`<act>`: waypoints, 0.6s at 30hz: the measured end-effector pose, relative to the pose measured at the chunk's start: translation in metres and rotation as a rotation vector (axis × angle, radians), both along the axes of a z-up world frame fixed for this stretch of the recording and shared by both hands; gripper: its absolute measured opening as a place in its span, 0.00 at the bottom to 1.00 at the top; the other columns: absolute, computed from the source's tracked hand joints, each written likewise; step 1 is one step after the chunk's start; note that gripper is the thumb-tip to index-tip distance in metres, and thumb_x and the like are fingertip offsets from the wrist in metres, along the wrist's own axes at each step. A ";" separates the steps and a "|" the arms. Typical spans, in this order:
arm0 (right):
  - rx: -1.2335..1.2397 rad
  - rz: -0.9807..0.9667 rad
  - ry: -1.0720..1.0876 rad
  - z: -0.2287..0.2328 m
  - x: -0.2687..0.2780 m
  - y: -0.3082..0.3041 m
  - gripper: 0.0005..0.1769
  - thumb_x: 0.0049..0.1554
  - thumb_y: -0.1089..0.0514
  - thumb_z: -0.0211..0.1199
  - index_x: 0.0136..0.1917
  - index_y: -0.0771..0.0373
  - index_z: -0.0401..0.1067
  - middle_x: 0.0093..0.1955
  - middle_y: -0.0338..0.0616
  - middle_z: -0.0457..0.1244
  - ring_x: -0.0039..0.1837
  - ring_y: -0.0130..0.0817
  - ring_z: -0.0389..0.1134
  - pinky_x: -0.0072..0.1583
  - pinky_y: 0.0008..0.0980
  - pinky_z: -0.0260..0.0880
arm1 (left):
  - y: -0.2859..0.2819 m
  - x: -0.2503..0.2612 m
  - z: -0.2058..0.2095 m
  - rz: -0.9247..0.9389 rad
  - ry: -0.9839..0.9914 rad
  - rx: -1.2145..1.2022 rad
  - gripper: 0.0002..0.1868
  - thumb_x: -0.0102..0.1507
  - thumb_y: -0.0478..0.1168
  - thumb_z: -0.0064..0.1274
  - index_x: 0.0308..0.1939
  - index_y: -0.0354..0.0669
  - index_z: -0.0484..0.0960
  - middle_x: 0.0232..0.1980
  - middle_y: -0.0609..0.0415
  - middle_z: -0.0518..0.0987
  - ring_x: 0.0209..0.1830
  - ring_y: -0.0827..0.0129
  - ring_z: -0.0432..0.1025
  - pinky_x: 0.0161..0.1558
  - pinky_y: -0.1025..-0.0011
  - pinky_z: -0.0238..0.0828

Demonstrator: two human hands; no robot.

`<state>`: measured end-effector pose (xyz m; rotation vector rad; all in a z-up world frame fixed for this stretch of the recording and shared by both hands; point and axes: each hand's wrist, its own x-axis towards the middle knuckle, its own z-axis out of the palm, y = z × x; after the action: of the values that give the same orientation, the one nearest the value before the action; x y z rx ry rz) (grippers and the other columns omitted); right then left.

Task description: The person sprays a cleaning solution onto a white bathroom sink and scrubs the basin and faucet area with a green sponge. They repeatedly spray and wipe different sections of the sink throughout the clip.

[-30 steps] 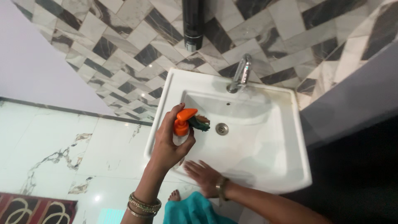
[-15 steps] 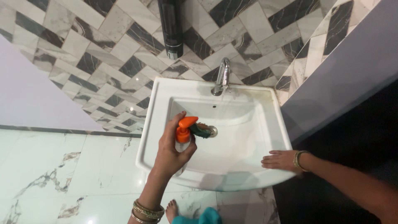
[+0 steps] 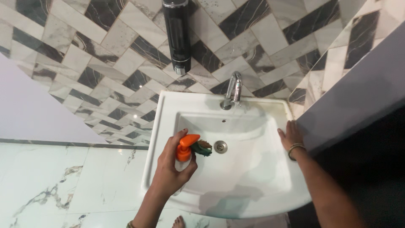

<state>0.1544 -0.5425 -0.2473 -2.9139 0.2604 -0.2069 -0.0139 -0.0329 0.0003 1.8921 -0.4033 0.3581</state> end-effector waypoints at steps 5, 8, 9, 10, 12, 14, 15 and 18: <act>-0.108 0.218 -0.034 -0.020 0.023 0.023 0.49 0.64 0.28 0.40 0.79 0.72 0.53 0.83 0.61 0.45 0.84 0.51 0.42 0.81 0.44 0.42 | 0.009 0.019 -0.002 0.028 -0.093 0.023 0.42 0.52 0.28 0.61 0.71 0.45 0.65 0.59 0.44 0.77 0.57 0.52 0.76 0.57 0.61 0.73; 1.200 -0.009 -0.038 -0.009 0.057 0.020 0.51 0.66 0.27 0.34 0.77 0.73 0.65 0.74 0.73 0.62 0.78 0.59 0.62 0.82 0.40 0.46 | 0.011 0.029 -0.002 0.012 -0.048 0.008 0.42 0.52 0.28 0.61 0.71 0.45 0.65 0.56 0.46 0.78 0.53 0.55 0.77 0.55 0.62 0.74; 1.085 -0.095 -0.075 -0.003 0.070 0.019 0.48 0.65 0.28 0.34 0.77 0.69 0.64 0.76 0.67 0.59 0.78 0.55 0.59 0.81 0.41 0.46 | 0.012 0.032 -0.002 0.007 -0.016 -0.001 0.42 0.52 0.28 0.61 0.71 0.46 0.65 0.54 0.47 0.78 0.51 0.56 0.78 0.54 0.63 0.74; 0.951 -0.146 -0.148 0.002 0.083 0.017 0.47 0.65 0.29 0.36 0.76 0.69 0.64 0.76 0.66 0.59 0.78 0.54 0.59 0.80 0.41 0.47 | 0.012 0.035 -0.003 0.007 -0.020 0.011 0.42 0.52 0.28 0.61 0.71 0.45 0.65 0.54 0.47 0.78 0.51 0.56 0.77 0.54 0.63 0.74; 0.595 -0.188 -0.249 0.007 0.106 0.021 0.44 0.65 0.31 0.38 0.75 0.69 0.65 0.75 0.64 0.60 0.77 0.53 0.60 0.78 0.41 0.50 | 0.013 0.041 -0.004 0.006 -0.029 0.034 0.42 0.53 0.28 0.61 0.71 0.45 0.65 0.54 0.47 0.78 0.51 0.56 0.77 0.53 0.64 0.74; 0.277 -0.201 -0.163 0.003 0.120 0.032 0.41 0.65 0.34 0.41 0.73 0.69 0.67 0.74 0.62 0.61 0.75 0.51 0.60 0.76 0.40 0.52 | 0.014 0.046 -0.005 -0.005 -0.001 0.036 0.42 0.52 0.28 0.61 0.70 0.45 0.65 0.53 0.47 0.78 0.50 0.56 0.77 0.52 0.64 0.74; 0.205 -0.175 -0.095 -0.002 0.123 0.040 0.40 0.65 0.35 0.42 0.72 0.69 0.67 0.74 0.61 0.61 0.75 0.50 0.61 0.76 0.40 0.53 | 0.014 0.049 -0.006 -0.010 0.014 0.038 0.42 0.51 0.28 0.61 0.70 0.46 0.65 0.52 0.47 0.78 0.50 0.56 0.77 0.52 0.64 0.74; 0.347 -0.077 -0.007 -0.022 0.122 0.060 0.36 0.65 0.38 0.47 0.70 0.69 0.69 0.73 0.58 0.62 0.73 0.47 0.62 0.73 0.40 0.57 | 0.012 0.055 -0.008 -0.013 0.006 0.035 0.41 0.52 0.28 0.61 0.70 0.46 0.66 0.52 0.47 0.78 0.50 0.56 0.77 0.53 0.64 0.74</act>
<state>0.2759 -0.4821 -0.2695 -2.5616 0.3676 -0.1651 0.0407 -0.0210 -0.0073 1.9230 -0.4199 0.3393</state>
